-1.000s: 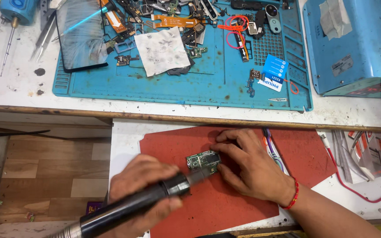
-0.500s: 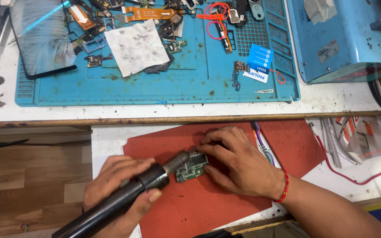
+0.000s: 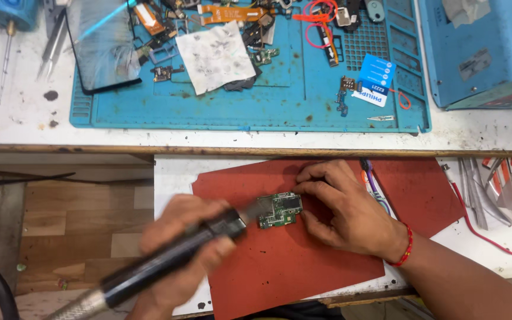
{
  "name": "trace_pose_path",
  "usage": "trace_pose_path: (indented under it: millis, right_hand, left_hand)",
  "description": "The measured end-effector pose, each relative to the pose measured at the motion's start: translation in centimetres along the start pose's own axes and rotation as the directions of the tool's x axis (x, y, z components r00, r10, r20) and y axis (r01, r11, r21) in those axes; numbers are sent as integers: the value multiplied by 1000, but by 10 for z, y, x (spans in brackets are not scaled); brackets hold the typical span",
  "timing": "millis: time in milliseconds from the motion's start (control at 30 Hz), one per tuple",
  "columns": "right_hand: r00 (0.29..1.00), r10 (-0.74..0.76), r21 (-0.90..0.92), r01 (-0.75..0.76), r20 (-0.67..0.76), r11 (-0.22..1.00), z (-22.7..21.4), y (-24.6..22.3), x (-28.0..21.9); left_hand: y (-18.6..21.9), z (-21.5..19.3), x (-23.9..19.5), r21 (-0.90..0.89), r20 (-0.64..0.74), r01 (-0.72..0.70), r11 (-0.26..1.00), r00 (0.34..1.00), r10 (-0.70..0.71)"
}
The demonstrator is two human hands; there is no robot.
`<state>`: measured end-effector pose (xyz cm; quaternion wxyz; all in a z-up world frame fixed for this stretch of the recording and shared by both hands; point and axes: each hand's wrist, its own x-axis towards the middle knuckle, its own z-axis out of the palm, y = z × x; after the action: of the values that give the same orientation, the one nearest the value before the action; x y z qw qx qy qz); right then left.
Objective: The person uses a hot air gun to apply heat to a small circuit board placed on a red mat. They then use a small tool to scrape or clean the surface of the board. The workspace is cluttered with various electronic components and tools.
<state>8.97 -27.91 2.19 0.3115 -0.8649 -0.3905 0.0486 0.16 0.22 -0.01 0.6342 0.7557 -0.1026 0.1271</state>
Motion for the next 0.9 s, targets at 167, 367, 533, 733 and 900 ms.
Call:
trace_pose_path:
  millis: [167,367,533,733,900]
  right_hand:
    - [998,43,1,-43,-38,999,0,-1,1]
    - [1000,14,30,-14,-1,999,-3,0,3]
    - [999,49,18,-49,-14,999,-1,-1,4]
    - [999,49,-1,-49,-13,999,0,-2,4]
    - [999,37,-9,-37,-17,999,-1,-3,5]
  left_hand:
    - [3,1,-1,53,-32,19,998,999,-18]
    - [5,4,0,12,-47,17,1000,999,-17]
    - [2,-3,2,-59,113,-151,987,981,156]
    - [-3,-6,-4,-101,68,-73,992,994,80]
    - [2,-1,-2,-35,-35,15,999,999,-16]
